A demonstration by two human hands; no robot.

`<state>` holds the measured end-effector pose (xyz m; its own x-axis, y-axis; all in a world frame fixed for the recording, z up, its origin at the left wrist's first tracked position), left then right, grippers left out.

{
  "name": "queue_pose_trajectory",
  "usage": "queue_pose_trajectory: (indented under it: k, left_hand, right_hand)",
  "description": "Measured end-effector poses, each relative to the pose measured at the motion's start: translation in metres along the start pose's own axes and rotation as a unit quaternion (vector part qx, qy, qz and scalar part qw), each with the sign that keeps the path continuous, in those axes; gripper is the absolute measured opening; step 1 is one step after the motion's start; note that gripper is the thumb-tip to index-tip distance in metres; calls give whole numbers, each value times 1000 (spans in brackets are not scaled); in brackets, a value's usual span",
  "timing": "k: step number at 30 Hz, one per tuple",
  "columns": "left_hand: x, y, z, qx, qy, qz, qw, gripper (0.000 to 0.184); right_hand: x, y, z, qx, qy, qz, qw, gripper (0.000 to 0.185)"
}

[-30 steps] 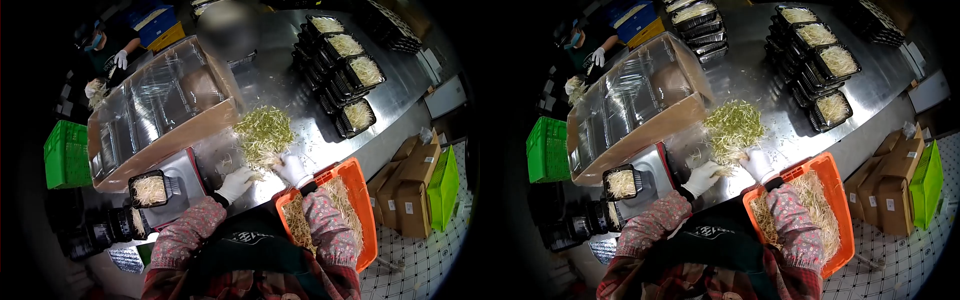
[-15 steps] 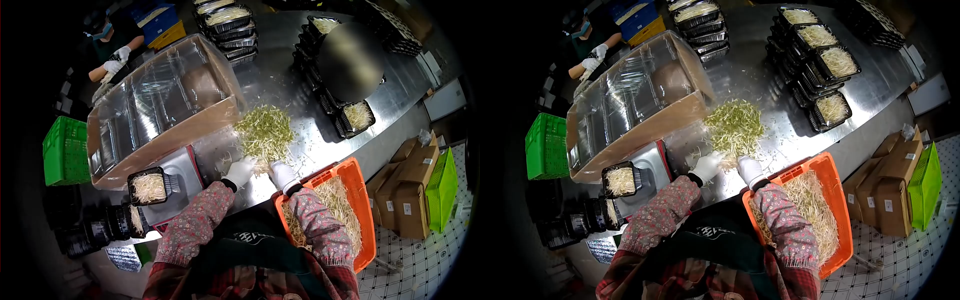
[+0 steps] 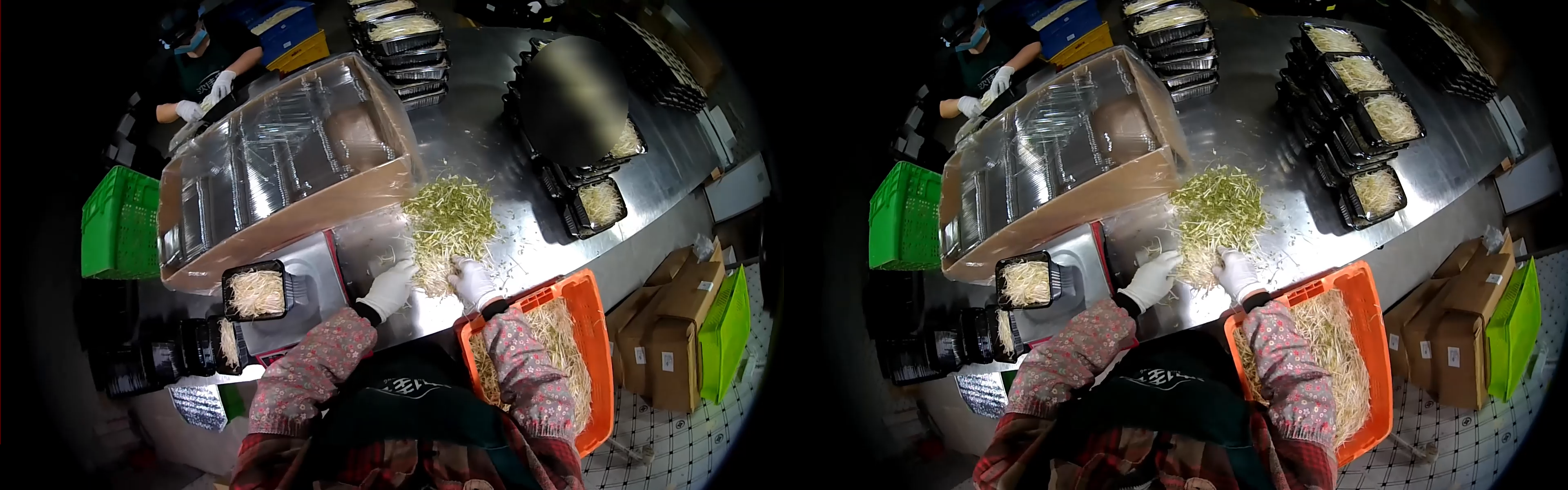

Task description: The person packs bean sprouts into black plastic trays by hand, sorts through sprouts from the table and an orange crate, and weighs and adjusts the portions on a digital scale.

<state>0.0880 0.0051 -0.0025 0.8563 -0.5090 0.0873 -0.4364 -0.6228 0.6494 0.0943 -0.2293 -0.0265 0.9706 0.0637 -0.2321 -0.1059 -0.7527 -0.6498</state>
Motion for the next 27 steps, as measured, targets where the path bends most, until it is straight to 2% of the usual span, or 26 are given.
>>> queue_pose_trajectory:
  k: [1, 2, 6, 7, 8, 10, 11, 12, 14, 16, 17, 18, 19, 20, 21, 22, 23, 24, 25, 26, 27]
  left_hand:
    - [-9, -4, -9, -38, -14, -26, 999, 43]
    - [-16, -4, -19, -39, 21, -5, 999, 39]
    - [-45, 31, -70, -197, 91, -90, 972, 30]
    - [-55, 39, -84, -257, 123, -127, 950, 27]
    - [-69, 43, -102, -251, 170, -100, 948, 24]
    - [-106, 34, -135, -176, 268, -88, 943, 25]
    - [-130, 21, -153, -97, 319, -79, 939, 24]
    - [-157, 6, -169, -16, 367, -70, 927, 23]
    - [-224, -40, -187, -123, 488, -185, 844, 27]
    - [-294, -76, -207, -109, 587, -257, 760, 32]
    - [-331, -84, -218, 62, 563, -296, 769, 36]
    - [-353, -81, -230, 141, 555, -320, 755, 40]
    - [-383, -92, -232, 231, 528, -353, 737, 51]
    - [-407, -100, -234, 316, 494, -398, 706, 65]
    - [-427, -104, -238, 366, 458, -437, 682, 77]
    - [-440, -110, -239, 385, 439, -457, 671, 81]
    - [-455, -121, -233, 409, 412, -468, 667, 82]
    - [-462, -130, -229, 416, 398, -483, 660, 73]
    - [-475, -146, -227, 338, 350, -529, 695, 64]
    - [-486, -163, -223, 254, 300, -567, 724, 55]
    - [-491, -170, -219, 279, 293, -563, 721, 46]
  right_hand:
    - [-4, -1, -3, 0, -8, 29, 1000, 56]
    - [-7, -3, -3, -49, 39, -32, 998, 72]
    - [-31, -67, -6, -221, 33, -34, 974, 100]
    - [-31, -70, 3, -232, 43, -40, 971, 89]
    - [-28, -70, 10, -234, 39, -48, 970, 89]
    - [-18, -53, 27, -218, 47, -47, 974, 69]
    - [-11, -40, 33, -224, 33, -65, 972, 44]
    - [-9, -34, 33, -158, 76, -107, 979, 28]
    - [-2, -31, 25, -160, 63, -63, 983, 22]
    - [14, 0, 36, -175, 79, -77, 978, 24]
    - [13, -5, 27, -181, 49, -49, 981, 24]
    - [16, 0, 25, -117, 101, -83, 985, 23]
    - [14, -10, 10, -129, 97, -105, 981, 23]
    - [17, -10, -1, -15, 100, -153, 983, 24]
    - [13, -22, -12, 92, 55, -91, 990, 25]
    - [8, -38, -21, 136, 13, -37, 990, 25]
    - [17, -18, -14, 212, -30, 22, 977, 27]
    - [15, -24, -17, 102, -25, -2, 994, 29]
    - [13, -30, -20, -8, -14, -28, 999, 30]
    - [11, -34, -20, -76, -20, 3, 997, 31]
    - [11, -41, -22, -37, -7, -40, 999, 30]
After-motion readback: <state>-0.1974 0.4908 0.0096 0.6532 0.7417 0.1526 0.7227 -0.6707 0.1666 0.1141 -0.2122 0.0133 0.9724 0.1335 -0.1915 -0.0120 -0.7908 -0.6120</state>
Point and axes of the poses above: each hand's wrist, its own x-axis towards the middle knuckle, its own z-axis out of the palm, y = z × x, the point moved 2 cm from there along x, towards the middle knuckle, and after that the axes turned 6 degrees about z, right-handed, at the moved point
